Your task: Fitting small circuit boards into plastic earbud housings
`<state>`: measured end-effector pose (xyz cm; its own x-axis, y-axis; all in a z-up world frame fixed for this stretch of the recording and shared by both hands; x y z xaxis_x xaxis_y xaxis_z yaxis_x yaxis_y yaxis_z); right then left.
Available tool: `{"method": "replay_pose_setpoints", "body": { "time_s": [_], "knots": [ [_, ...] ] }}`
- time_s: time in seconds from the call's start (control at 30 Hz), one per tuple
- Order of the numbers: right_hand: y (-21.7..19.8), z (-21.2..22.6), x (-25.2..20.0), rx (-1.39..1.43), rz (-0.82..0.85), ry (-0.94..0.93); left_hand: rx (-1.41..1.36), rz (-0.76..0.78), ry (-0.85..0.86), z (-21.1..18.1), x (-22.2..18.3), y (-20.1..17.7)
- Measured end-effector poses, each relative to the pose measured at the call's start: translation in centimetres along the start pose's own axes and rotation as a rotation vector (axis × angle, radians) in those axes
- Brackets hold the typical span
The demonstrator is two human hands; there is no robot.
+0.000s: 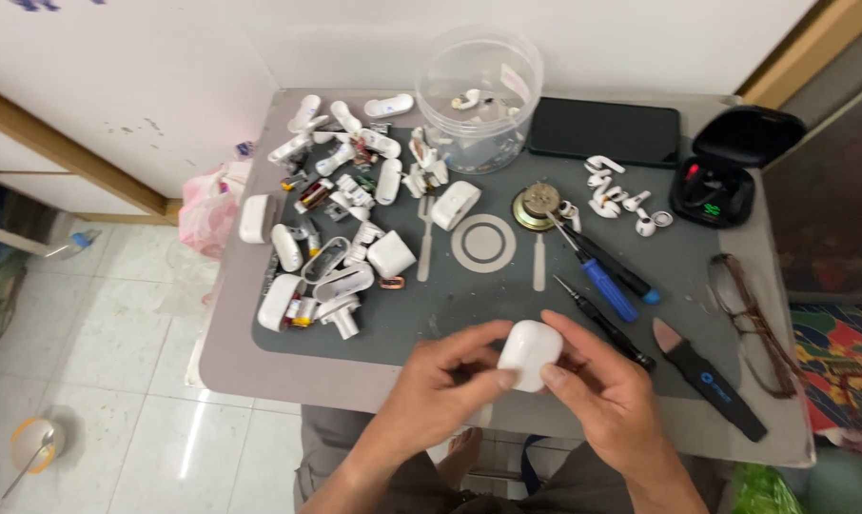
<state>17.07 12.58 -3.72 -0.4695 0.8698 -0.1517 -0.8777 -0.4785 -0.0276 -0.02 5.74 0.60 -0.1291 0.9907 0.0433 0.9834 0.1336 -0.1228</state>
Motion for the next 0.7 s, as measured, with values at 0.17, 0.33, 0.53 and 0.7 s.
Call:
{"method": "replay_pose_setpoints", "body": {
  "time_s": [0.17,0.33,0.53,0.7],
  "knots": [
    [-0.1,-0.3,0.1,-0.04,-0.014,0.014,0.033,0.024,-0.099,-0.4,-0.1,-0.3],
    [-0.5,-1.4,0.2,0.18,-0.038,-0.02,-0.07,0.039,-0.088,1.2,0.0,0.2],
    [-0.3,-0.9,-0.1,0.279,0.052,-0.066,-0.019,-0.012,-0.141,2.2,0.0,0.0],
    [0.1,0.6,-0.1,0.227,0.107,-0.135,-0.018,-0.062,-0.261,4.0,-0.2,-0.5]
  ]
}}
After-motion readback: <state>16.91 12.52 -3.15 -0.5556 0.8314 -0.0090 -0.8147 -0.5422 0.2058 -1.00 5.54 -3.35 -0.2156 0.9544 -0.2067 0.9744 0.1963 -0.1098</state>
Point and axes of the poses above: each hand's wrist, its own x-axis towards the middle knuckle, its own y-axis out of the palm, z = x × y, the point moved 9 cm from there along x, towards the middle knuckle, and after that the axes turned 4 degrees about x, right-handed, at the moved point
